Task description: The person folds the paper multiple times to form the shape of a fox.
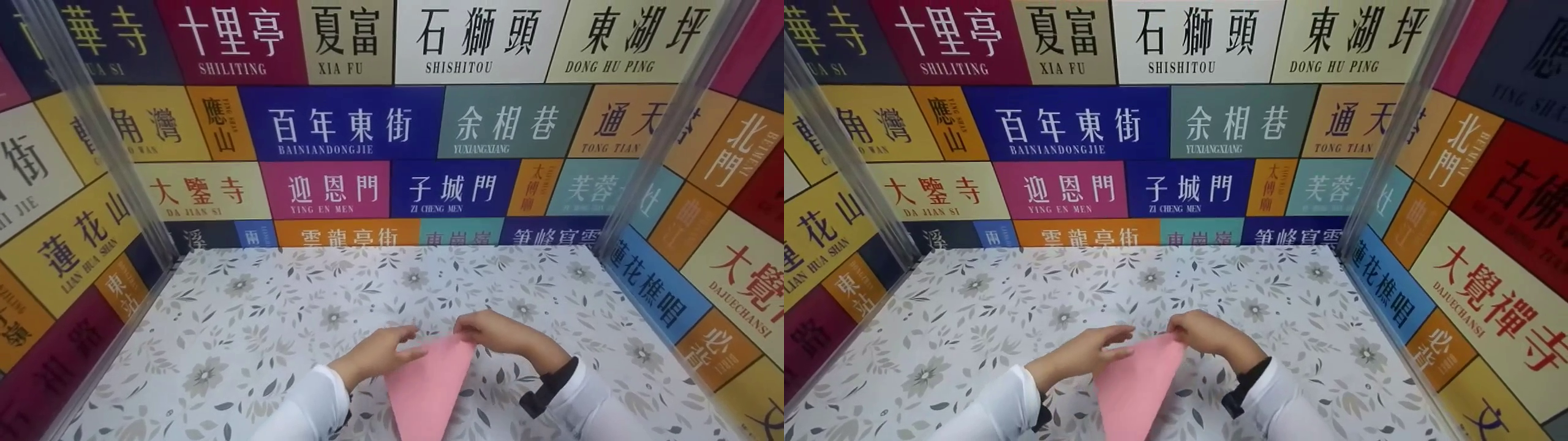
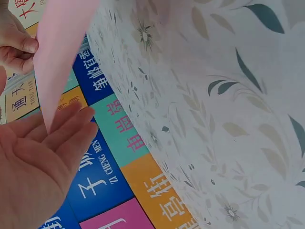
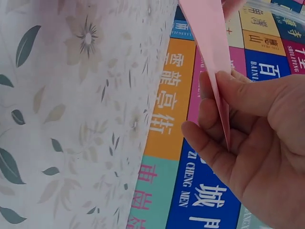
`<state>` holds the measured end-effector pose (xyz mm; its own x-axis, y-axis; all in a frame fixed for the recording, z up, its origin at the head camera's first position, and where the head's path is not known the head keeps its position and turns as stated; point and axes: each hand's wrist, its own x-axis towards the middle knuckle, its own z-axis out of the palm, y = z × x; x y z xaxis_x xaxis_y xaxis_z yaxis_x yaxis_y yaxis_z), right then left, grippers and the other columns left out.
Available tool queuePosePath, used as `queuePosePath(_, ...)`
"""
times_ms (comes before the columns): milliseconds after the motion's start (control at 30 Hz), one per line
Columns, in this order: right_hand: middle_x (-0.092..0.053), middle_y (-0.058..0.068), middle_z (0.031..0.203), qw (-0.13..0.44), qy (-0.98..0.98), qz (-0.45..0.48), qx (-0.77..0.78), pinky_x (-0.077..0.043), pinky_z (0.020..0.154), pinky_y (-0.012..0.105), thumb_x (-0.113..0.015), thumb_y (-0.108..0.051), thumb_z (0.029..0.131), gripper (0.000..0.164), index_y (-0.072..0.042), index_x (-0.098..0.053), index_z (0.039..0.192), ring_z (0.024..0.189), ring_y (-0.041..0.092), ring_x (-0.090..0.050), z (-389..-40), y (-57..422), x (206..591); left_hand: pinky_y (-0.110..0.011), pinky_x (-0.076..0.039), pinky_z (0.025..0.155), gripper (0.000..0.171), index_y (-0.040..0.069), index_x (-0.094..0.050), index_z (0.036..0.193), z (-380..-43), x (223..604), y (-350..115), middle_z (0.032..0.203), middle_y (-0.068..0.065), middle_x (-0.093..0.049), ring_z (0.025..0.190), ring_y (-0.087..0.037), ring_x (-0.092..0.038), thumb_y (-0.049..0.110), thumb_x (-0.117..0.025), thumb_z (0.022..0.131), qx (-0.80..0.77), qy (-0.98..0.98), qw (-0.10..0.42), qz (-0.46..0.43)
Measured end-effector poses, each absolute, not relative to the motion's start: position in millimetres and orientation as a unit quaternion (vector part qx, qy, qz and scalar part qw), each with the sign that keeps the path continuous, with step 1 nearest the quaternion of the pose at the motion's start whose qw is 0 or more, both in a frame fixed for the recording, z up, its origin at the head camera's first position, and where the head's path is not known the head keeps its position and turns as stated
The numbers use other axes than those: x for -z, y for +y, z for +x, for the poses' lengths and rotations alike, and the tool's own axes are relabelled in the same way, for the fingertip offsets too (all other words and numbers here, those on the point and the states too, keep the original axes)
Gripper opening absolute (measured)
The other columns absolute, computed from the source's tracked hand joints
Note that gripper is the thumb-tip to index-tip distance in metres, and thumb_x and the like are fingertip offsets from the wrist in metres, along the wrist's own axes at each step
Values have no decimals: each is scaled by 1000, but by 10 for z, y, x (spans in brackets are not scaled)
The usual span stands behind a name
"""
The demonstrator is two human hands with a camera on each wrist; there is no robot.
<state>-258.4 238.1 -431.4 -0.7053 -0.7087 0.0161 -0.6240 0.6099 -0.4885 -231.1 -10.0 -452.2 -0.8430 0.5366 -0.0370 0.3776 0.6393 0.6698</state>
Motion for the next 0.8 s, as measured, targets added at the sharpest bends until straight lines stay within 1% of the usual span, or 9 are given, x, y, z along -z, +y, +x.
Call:
queuePosePath(133, -60, -7, 77, 112, 887, -403, 198, -46, 66, 22, -52, -10, 88, 11, -14, -61, 84, 70, 3, -53, -2461, 2253, 4236, -28, -45, 87, 56, 10, -53, 122, -2332, 4554, 0, 111, -5, -62, 101, -16, -57, 47, -57, 81, -348, 877, 184, 277)
queuePosePath(233, -60, -8, 75, 105, 879, -431, 176, -46, 68, 21, -52, -10, 87, 12, -14, -61, 82, 71, 3, -53, -2414, 2156, 4205, -22, -47, 79, 51, 10, -58, 116, -2313, 4621, 39, 102, -1, -65, 91, -9, -59, 46, -60, 80, -335, 872, 193, 301)
queuePosePath(300, -60, -7, 75, 93, 875, -445, 164, -46, 69, 21, -52, -10, 87, 12, -14, -61, 81, 70, 4, -54, -2408, 2103, 4193, -19, -47, 68, 43, 11, -64, 105, -2293, 4662, 45, 85, 3, -66, 75, -5, -58, 46, -60, 80, -332, 869, 194, 310)
queuePosePath(433, -60, -6, 73, 71, 879, -450, 143, -46, 68, 23, -53, -9, 86, 12, -13, -61, 79, 70, 6, -53, -2406, 2079, 4171, -18, -35, 45, 31, 13, -63, 73, -2264, 4728, 78, 53, 8, -48, 48, -3, -39, 43, -60, 80, -350, 860, 204, 310)
queuePosePath(467, -59, -7, 72, 67, 881, -448, 138, -46, 69, 23, -53, -9, 86, 12, -13, -61, 78, 70, 7, -53, -2409, 2077, 4171, -18, -32, 43, 31, 13, -61, 68, -2261, 4736, 84, 49, 8, -42, 45, -4, -36, 41, -60, 81, -354, 858, 209, 308)
queuePosePath(533, -59, -6, 74, 56, 886, -442, 132, -46, 70, 25, -53, -9, 85, 12, -14, -62, 79, 72, 8, -53, -2411, 2072, 4174, -17, -30, 42, 30, 13, -59, 65, -2258, 4741, 90, 48, 9, -40, 44, -3, -34, 38, -60, 81, -368, 853, 212, 303)
queuePosePath(633, -62, 0, 88, 28, 891, -432, 134, -46, 79, 31, -56, -9, 83, 10, -11, -63, 90, 85, 15, -56, -2410, 2074, 4189, -16, -31, 42, 29, 11, -62, 65, -2263, 4746, 81, 48, 10, -43, 44, -3, -37, 35, -61, 81, -394, 846, 209, 291)
queuePosePath(700, -59, 7, 107, 2, 898, -414, 147, -43, 89, 37, -57, -11, 84, 23, -8, -59, 106, 101, 21, -53, -2405, 2088, 4200, -17, -34, 43, 28, 9, -63, 67, -2269, 4748, 58, 49, 9, -46, 44, -3, -40, 34, -61, 81, -420, 841, 205, 270)
queuePosePath(800, -41, 14, 133, -19, 912, -358, 198, -33, 99, 46, -58, -20, 86, 46, -9, -44, 128, 122, 30, -38, -2394, 2145, 4216, -19, -40, 46, 28, 8, -65, 71, -2271, 4747, -7, 54, 6, -53, 46, -5, -46, 34, -60, 81, -473, 830, 199, 219)
